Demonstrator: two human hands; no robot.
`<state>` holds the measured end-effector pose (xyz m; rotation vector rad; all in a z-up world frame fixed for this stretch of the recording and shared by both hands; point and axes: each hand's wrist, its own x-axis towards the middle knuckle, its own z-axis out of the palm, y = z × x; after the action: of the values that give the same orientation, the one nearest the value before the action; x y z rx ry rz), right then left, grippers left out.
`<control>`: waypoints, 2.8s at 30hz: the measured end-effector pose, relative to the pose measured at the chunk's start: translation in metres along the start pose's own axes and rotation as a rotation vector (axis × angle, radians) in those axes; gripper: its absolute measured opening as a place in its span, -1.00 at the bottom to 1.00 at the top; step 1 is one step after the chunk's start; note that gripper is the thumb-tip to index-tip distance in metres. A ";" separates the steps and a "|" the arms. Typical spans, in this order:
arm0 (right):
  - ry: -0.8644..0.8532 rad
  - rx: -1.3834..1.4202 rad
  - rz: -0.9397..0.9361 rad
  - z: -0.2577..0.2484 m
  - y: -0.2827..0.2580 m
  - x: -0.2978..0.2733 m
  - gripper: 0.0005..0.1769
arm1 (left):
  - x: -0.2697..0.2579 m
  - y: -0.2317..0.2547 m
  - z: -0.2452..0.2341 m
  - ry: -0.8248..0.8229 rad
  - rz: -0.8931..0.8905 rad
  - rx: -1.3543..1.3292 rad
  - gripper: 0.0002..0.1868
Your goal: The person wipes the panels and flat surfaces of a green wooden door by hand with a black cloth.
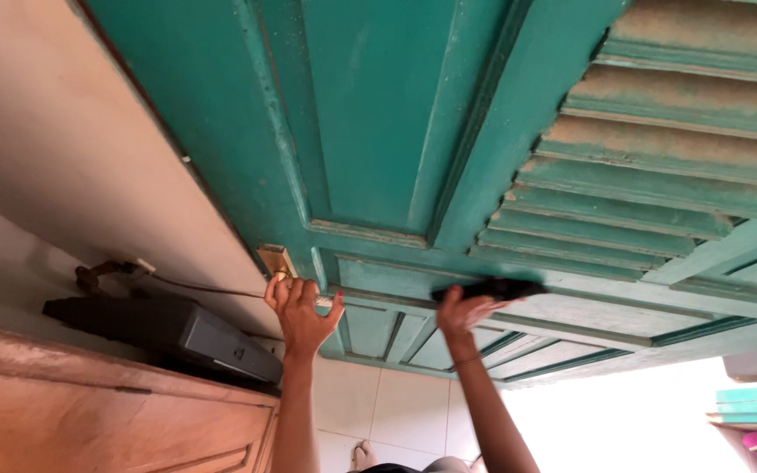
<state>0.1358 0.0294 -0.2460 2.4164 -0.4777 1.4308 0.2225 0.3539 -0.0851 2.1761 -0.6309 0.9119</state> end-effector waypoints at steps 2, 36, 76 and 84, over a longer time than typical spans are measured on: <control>0.191 0.344 0.155 0.012 -0.024 -0.002 -0.30 | 0.002 -0.001 0.001 0.006 0.007 0.007 -0.63; -0.067 0.176 -0.754 -0.036 -0.086 0.090 -0.69 | 0.001 0.004 0.000 0.081 0.057 0.019 -0.79; -0.316 0.418 -0.484 -0.029 -0.142 0.042 -0.84 | 0.001 -0.007 -0.011 0.005 0.015 -0.052 -0.84; -0.477 0.345 -0.105 -0.065 -0.003 0.016 -0.50 | 0.004 -0.003 -0.017 0.011 0.027 -0.074 -0.81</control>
<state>0.0936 0.0563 -0.2018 3.0233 -0.2056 0.9465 0.2198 0.3679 -0.0748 2.1008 -0.6797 0.9003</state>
